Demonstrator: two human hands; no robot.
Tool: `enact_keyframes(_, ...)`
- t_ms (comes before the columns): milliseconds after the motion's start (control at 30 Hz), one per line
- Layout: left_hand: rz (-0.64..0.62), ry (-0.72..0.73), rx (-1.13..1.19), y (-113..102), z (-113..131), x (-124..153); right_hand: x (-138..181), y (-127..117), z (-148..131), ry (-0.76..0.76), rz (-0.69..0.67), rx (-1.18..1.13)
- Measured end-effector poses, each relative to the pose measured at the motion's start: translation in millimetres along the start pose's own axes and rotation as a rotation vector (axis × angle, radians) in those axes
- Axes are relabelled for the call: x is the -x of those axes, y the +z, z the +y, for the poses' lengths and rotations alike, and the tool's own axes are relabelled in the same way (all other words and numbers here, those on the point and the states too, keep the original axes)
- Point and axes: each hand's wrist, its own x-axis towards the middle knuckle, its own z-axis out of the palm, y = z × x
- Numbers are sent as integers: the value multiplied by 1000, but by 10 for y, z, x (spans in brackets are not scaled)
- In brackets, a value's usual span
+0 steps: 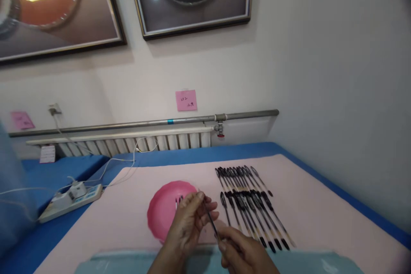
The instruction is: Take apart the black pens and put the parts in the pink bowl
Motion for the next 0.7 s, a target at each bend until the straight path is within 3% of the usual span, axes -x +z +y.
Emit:
enact_keyframes(100,63,124,84,-170,266,-179,-393,177,-235,-30,-68,-60)
enact_keyframes(233,103,223,172,-557,514,-335,-819,475,-296,103,-202,-216)
enact_keyframes(367,147,249,218,-837,516,-359,-1014,714,-150,185,-276,-233)
enact_keyframes(500,107,177,129,-833,487,-327,-1156,708,8,183,-265,-161)
enact_keyframes(600,188,244,90,-851,580,-341,-1302,599,100,-61,-140,68)
enact_keyframes(700,277,316,154,-966,690,-396,-1431,568,198,-436,-42,640)
